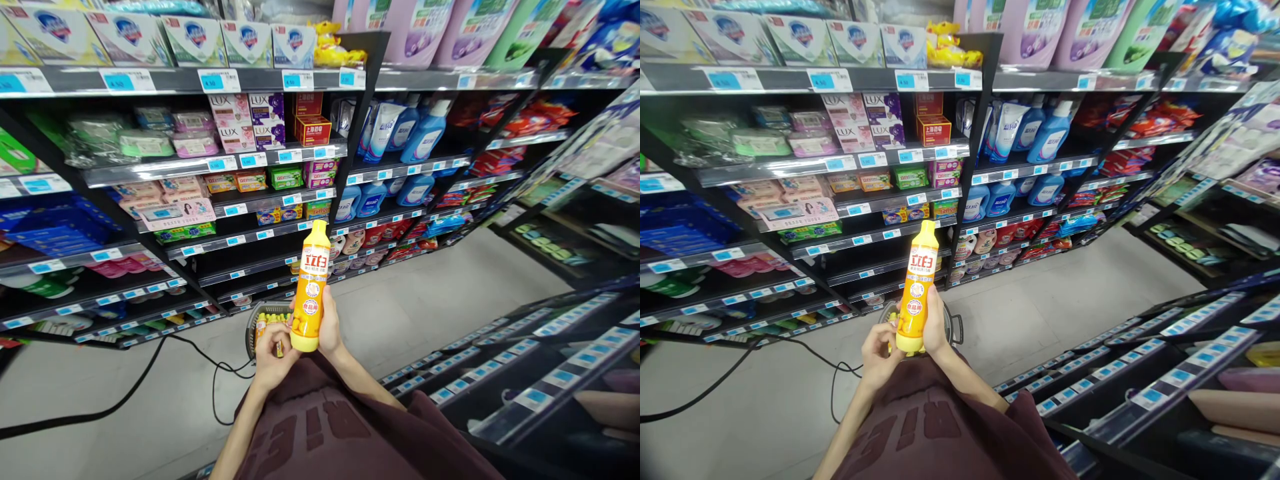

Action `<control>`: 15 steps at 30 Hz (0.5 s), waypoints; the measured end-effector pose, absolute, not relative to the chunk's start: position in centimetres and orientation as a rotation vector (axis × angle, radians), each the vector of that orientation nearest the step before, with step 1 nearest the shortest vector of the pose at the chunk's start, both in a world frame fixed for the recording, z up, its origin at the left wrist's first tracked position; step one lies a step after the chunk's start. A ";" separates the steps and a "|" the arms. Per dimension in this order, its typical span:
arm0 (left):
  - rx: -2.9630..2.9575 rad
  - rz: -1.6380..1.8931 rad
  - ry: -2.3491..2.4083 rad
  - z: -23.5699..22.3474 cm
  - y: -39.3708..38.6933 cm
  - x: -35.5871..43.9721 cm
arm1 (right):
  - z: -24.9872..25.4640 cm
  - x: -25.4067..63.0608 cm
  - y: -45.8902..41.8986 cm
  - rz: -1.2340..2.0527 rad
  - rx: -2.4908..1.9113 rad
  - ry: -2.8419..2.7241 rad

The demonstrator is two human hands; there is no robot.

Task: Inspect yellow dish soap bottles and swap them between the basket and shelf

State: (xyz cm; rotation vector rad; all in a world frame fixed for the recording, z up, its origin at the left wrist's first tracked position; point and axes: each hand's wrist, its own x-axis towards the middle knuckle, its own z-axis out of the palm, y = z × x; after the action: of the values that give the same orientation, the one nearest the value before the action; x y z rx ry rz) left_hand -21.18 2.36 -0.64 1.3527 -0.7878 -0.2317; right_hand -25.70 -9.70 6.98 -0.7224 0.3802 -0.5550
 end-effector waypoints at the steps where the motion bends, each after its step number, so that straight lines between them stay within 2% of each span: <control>1: 1.353 -0.229 -0.790 -0.5 2.3 -21.2 | 7.0 -25.7 -9.7 -0.554 -0.719 0.382; 15: 1.372 -0.238 -0.816 -0.6 2.4 -21.1 | 6.8 -25.7 -9.8 -0.550 -0.736 0.388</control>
State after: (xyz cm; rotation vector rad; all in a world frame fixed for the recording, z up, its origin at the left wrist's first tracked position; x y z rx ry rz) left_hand -21.08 2.38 -0.57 1.3722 -0.8157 -0.2377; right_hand -25.71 -9.78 6.77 -0.7358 0.3878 -0.5500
